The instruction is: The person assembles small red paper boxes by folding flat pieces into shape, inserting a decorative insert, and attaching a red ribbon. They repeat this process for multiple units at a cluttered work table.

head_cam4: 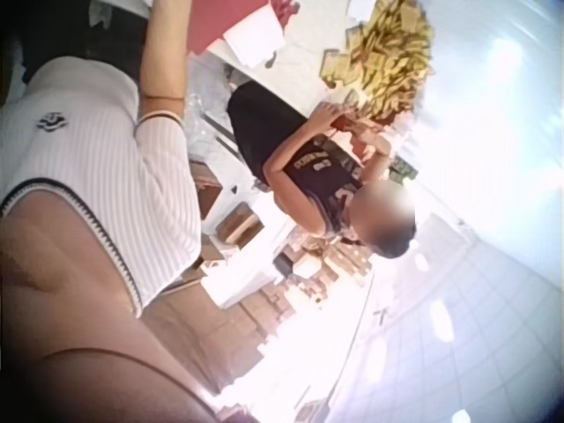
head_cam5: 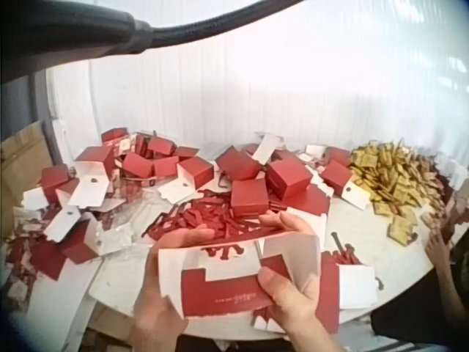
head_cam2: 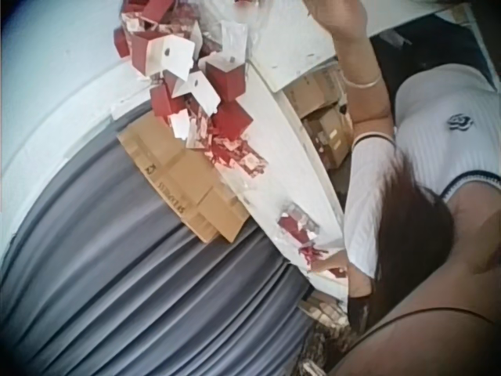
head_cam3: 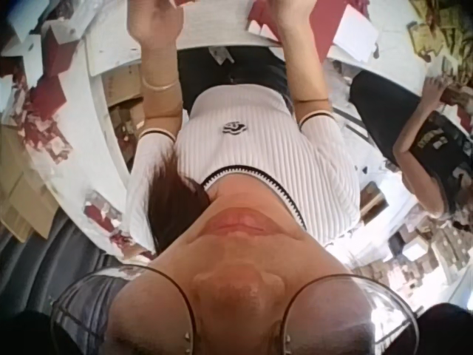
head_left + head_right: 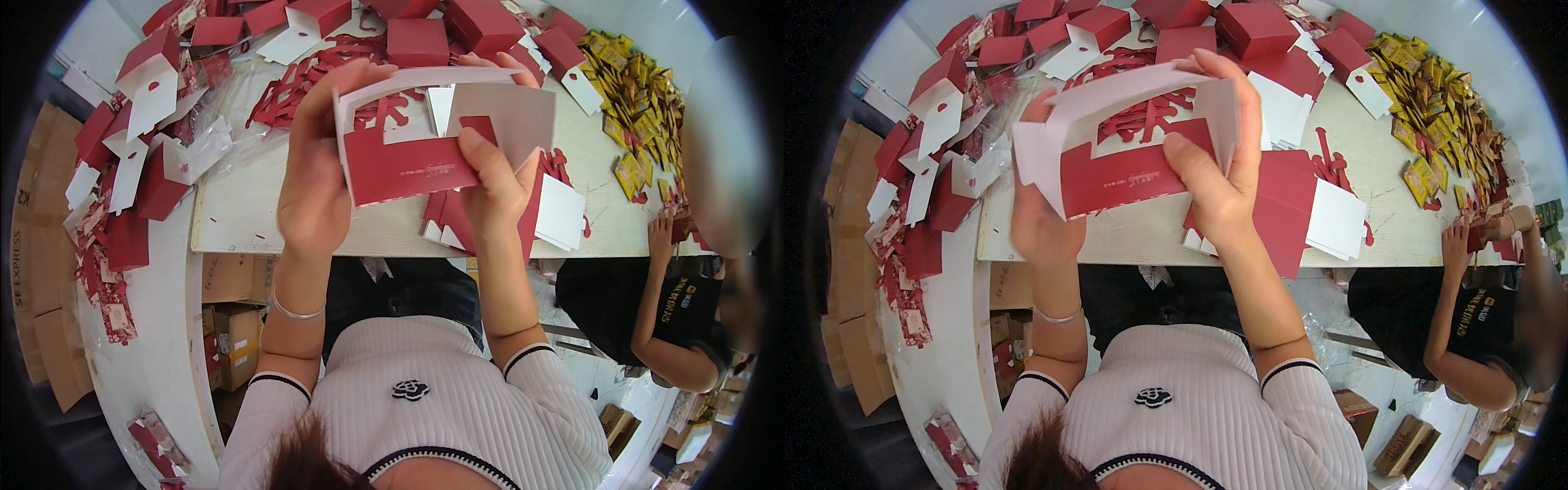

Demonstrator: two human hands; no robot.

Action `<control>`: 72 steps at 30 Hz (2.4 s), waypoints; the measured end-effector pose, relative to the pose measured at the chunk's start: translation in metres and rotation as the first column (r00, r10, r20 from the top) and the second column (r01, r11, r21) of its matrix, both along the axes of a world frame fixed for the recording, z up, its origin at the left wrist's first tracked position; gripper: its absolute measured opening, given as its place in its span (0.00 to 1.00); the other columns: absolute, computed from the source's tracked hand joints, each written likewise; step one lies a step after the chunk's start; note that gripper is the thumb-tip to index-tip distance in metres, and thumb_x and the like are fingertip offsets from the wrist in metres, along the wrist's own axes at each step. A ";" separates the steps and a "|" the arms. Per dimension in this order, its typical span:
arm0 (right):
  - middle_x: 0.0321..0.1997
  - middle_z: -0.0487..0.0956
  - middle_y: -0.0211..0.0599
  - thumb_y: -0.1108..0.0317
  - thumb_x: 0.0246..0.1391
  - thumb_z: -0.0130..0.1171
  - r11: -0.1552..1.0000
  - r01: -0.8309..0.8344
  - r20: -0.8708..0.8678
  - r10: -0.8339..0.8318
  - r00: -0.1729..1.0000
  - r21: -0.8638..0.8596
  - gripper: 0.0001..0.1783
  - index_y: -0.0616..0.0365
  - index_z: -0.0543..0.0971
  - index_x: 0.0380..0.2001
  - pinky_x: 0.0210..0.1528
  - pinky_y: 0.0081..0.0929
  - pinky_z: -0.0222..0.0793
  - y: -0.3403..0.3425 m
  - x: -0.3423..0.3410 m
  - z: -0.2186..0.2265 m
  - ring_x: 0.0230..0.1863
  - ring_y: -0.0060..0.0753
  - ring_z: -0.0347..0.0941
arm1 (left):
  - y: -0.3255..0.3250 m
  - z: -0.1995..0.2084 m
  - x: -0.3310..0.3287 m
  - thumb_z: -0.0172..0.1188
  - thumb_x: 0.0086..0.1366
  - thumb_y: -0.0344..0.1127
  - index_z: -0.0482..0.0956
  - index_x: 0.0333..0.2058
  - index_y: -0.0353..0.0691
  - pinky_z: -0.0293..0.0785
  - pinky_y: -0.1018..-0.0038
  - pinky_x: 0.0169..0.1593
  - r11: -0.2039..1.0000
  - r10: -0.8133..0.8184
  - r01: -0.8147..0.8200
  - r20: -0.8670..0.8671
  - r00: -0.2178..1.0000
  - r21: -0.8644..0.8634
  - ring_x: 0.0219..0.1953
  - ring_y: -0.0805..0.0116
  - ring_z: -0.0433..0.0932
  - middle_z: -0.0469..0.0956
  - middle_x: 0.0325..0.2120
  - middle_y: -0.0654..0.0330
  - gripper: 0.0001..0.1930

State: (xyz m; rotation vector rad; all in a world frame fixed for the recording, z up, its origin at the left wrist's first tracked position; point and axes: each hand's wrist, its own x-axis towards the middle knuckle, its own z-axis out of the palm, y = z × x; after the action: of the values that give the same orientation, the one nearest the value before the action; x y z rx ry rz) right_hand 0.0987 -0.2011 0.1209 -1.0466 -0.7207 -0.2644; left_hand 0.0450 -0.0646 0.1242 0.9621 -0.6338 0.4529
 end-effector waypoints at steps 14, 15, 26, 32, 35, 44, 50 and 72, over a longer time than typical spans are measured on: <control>0.47 0.69 0.43 0.75 0.48 0.46 0.997 -0.077 0.085 0.078 0.993 -0.011 0.13 0.62 0.71 0.39 0.58 0.33 0.50 0.000 0.007 -0.014 0.55 0.38 0.59 | 0.009 -0.013 0.013 0.44 0.51 0.20 0.67 0.37 0.35 0.59 0.75 0.50 0.867 0.429 -0.431 0.065 0.901 0.249 0.44 0.69 0.66 0.69 0.42 0.52 0.13; 0.47 0.69 0.43 0.76 0.48 0.46 0.998 -0.058 0.071 0.059 0.996 -0.017 0.12 0.62 0.72 0.38 0.57 0.33 0.50 0.000 0.007 -0.012 0.54 0.38 0.60 | 0.011 -0.013 0.013 0.45 0.50 0.20 0.67 0.37 0.35 0.59 0.75 0.49 0.858 0.416 -0.421 0.080 0.906 0.295 0.44 0.69 0.65 0.69 0.42 0.52 0.13; 0.43 0.70 0.41 0.85 0.37 0.52 0.916 0.319 0.365 -0.218 0.905 -0.243 0.20 0.61 0.71 0.39 0.53 0.30 0.57 0.002 -0.001 0.000 0.50 0.40 0.63 | 0.014 -0.008 0.018 0.49 0.43 0.19 0.65 0.31 0.39 0.58 0.71 0.51 0.771 0.462 -0.515 0.227 0.857 0.375 0.43 0.66 0.65 0.68 0.41 0.54 0.14; 0.42 0.71 0.42 0.88 0.34 0.49 0.906 0.347 0.508 -0.186 0.841 -0.242 0.22 0.62 0.72 0.37 0.56 0.35 0.55 0.000 0.006 0.003 0.50 0.45 0.63 | 0.016 -0.011 0.022 0.48 0.44 0.19 0.65 0.33 0.37 0.58 0.70 0.51 0.707 0.493 -0.617 0.384 0.781 0.347 0.43 0.65 0.66 0.68 0.40 0.53 0.14; 0.42 0.71 0.44 0.81 0.36 0.51 0.934 0.276 0.527 -0.121 0.841 -0.226 0.17 0.62 0.72 0.36 0.58 0.39 0.52 -0.005 0.009 0.005 0.52 0.46 0.62 | 0.012 -0.010 0.022 0.51 0.50 0.24 0.65 0.36 0.36 0.57 0.68 0.53 0.803 0.440 -0.539 0.357 0.824 0.255 0.45 0.64 0.66 0.68 0.41 0.51 0.12; 0.51 0.67 0.47 0.50 0.52 0.44 0.992 0.128 -0.073 -0.126 0.989 0.016 0.31 0.62 0.61 0.53 0.60 0.35 0.50 -0.001 -0.003 0.005 0.57 0.42 0.59 | 0.007 -0.013 0.025 0.58 0.56 0.35 0.70 0.38 0.36 0.58 0.60 0.55 0.592 0.559 -0.740 0.499 0.662 0.319 0.49 0.54 0.68 0.72 0.42 0.51 0.13; 0.57 0.59 0.46 0.63 0.41 0.62 0.979 -0.194 -0.377 0.157 0.913 -0.062 0.47 0.58 0.47 0.61 0.58 0.32 0.53 -0.016 -0.004 0.009 0.59 0.40 0.56 | 0.020 -0.021 0.026 0.63 0.51 0.38 0.69 0.39 0.39 0.55 0.57 0.58 0.400 0.288 -0.835 0.814 0.505 0.376 0.54 0.51 0.63 0.68 0.47 0.51 0.19; 0.38 0.75 0.48 0.75 0.40 0.57 0.943 0.282 0.606 -0.122 0.786 -0.176 0.11 0.66 0.72 0.31 0.50 0.41 0.65 -0.017 0.024 -0.023 0.43 0.45 0.71 | 0.091 -0.057 -0.024 0.42 0.62 0.46 0.61 0.52 0.32 0.68 0.73 0.46 0.922 -0.076 0.251 -0.499 0.863 0.294 0.43 0.67 0.70 0.70 0.44 0.54 0.25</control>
State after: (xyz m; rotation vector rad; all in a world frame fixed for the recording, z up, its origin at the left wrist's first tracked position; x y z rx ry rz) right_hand 0.1230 -0.2184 0.0978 -1.3111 -1.2309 -0.7239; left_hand 0.0213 0.0266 0.0673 1.2921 -0.3396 -0.0710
